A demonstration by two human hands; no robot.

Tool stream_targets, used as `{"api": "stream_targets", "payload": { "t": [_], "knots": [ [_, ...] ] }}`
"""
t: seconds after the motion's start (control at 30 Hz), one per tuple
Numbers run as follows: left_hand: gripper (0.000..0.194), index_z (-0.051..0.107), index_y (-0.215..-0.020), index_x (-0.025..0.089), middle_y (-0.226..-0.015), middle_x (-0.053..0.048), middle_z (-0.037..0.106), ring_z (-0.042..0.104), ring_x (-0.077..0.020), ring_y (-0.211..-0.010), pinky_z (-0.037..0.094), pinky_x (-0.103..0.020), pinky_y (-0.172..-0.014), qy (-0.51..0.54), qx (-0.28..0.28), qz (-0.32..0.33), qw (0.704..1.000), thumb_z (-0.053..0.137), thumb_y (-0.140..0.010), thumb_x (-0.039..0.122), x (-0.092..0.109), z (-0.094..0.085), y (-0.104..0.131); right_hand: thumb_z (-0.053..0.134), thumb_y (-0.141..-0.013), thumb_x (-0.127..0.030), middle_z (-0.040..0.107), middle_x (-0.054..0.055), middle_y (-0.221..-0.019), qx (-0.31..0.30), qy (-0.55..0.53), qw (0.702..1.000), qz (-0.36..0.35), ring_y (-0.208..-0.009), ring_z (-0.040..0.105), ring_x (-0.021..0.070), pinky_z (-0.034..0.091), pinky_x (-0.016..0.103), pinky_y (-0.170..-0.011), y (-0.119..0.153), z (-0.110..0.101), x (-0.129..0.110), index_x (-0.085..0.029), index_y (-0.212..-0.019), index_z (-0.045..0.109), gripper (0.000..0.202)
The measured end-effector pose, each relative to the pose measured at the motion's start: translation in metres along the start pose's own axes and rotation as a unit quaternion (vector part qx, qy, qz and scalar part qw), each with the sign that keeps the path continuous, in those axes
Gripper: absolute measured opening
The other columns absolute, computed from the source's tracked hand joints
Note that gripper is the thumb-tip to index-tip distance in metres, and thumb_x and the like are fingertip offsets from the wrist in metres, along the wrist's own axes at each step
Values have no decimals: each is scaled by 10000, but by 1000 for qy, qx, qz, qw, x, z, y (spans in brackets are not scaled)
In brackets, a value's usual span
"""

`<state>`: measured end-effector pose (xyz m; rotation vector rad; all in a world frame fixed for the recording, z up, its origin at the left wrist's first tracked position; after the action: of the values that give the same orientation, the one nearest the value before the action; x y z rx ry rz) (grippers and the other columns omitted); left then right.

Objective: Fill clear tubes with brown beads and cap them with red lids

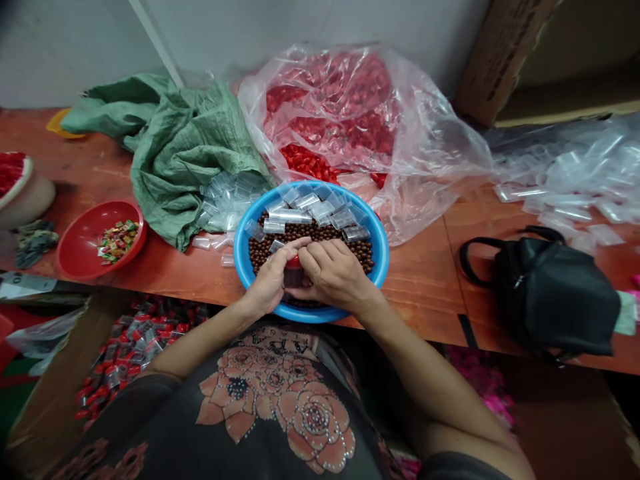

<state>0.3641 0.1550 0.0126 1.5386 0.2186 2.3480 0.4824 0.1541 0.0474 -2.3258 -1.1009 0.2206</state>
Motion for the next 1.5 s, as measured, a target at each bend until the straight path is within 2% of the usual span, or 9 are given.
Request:
{"api": "stream_targets", "payload": {
  "t": [0.2,0.33,0.5,0.73,0.97,1.1,1.2,1.3,1.5],
  "knots": [
    [448,594,-1286,246,-896,-30,670,633,-130,-713,533,-269,-685,-72,-33,42,996,545,-930,513,41,-22,-5,589,-879,-621,660,163,-1204,-94,-179,966,163,-1026,644,291,510,438,-861,17,10,15,-128,-1488,329,825],
    [429,643,-1074,182,-766,-4,634,588,-103,-643,480,-227,-630,-236,-11,80,968,560,-909,570,72,-60,-18,527,-968,-447,677,120,-1181,-208,-235,921,232,-1055,651,275,516,447,-919,32,17,24,-207,-1298,585,412],
    [348,657,-855,163,-832,-36,646,569,-151,-767,427,-275,-708,-548,-179,93,812,515,-956,464,47,-59,-21,600,-936,-400,669,96,-1195,-341,-332,874,100,-1088,620,259,502,407,-951,26,31,-7,-228,-1272,621,379],
    [345,624,-1126,145,-1157,-125,587,501,-278,-1063,426,-389,-915,-763,-276,134,568,624,-893,399,38,-55,-20,618,-818,-204,663,81,-956,-370,-301,866,149,-867,589,225,462,341,-779,19,38,-12,-199,-1012,616,194],
    [617,551,-1249,143,-1188,-150,619,555,-286,-1054,458,-364,-874,-774,-334,104,527,760,-692,309,33,-46,-32,597,-842,-384,689,30,-983,-284,-432,807,287,-912,636,221,492,351,-846,30,50,60,-230,-1047,592,257],
    [420,610,-1158,160,-1016,-126,687,629,-263,-878,465,-352,-741,-772,-365,116,507,629,-745,230,27,-34,-32,606,-810,-313,691,81,-1210,-306,-356,835,286,-1077,645,257,477,375,-958,5,76,68,-199,-1229,597,435],
    [304,671,-1025,165,-947,-116,704,650,-254,-834,464,-352,-742,-768,-345,123,525,602,-729,167,31,-34,-28,648,-804,-351,709,99,-1192,-376,-252,859,237,-1022,664,264,488,336,-858,-22,94,51,-200,-1226,617,450],
    [270,693,-923,160,-914,-108,698,652,-267,-844,467,-370,-780,-726,-293,145,605,647,-658,144,46,-44,-23,699,-761,-377,743,78,-1030,-401,-233,863,200,-900,678,250,469,296,-742,-41,103,34,-219,-1070,675,348],
    [444,680,-975,154,-874,-18,699,638,-186,-809,481,-325,-794,-275,-38,84,957,792,-555,245,80,-94,-23,700,-735,-298,732,49,-991,-365,-288,856,226,-841,665,208,469,294,-733,-37,93,34,-211,-1025,678,304]
  ]
}}
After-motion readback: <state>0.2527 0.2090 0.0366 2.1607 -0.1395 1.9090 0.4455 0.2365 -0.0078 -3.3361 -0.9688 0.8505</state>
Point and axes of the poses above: each hand's wrist, its own y-axis away from the middle knuckle, its own z-axis out of the palm, x = y × z, the point moved 4 cm from there along -y, towards the middle knuckle
